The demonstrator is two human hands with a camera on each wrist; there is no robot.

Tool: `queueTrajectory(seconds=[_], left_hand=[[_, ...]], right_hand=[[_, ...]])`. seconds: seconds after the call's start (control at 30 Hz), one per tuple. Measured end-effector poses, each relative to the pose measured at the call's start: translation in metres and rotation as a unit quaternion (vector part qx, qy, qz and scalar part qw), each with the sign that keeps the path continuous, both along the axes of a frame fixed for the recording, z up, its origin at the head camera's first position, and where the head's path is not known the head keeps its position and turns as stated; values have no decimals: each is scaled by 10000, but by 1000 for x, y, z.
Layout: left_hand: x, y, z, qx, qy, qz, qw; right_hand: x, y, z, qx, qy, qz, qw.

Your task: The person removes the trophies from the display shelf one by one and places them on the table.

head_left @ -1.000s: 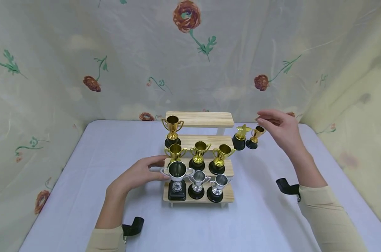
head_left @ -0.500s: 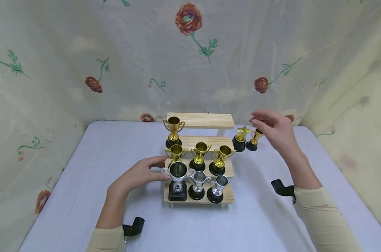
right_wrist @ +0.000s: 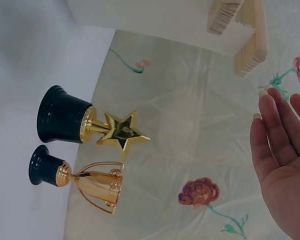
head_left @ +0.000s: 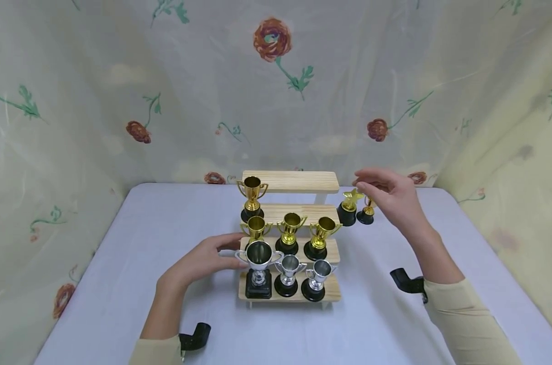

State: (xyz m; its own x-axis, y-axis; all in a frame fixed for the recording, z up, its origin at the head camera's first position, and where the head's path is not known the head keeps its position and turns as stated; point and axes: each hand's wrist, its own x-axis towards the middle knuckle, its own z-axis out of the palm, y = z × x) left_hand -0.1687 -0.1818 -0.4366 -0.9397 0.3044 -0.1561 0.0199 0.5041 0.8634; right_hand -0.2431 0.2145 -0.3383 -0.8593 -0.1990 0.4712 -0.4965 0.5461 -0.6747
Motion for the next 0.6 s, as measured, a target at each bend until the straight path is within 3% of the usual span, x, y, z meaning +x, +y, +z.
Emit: queueTrajectory(seconds=[0.6], left_hand=[[2,1,-1,44,-66,66,9999]], right_hand=[[13,-18,17,-90,-180,271,9994]])
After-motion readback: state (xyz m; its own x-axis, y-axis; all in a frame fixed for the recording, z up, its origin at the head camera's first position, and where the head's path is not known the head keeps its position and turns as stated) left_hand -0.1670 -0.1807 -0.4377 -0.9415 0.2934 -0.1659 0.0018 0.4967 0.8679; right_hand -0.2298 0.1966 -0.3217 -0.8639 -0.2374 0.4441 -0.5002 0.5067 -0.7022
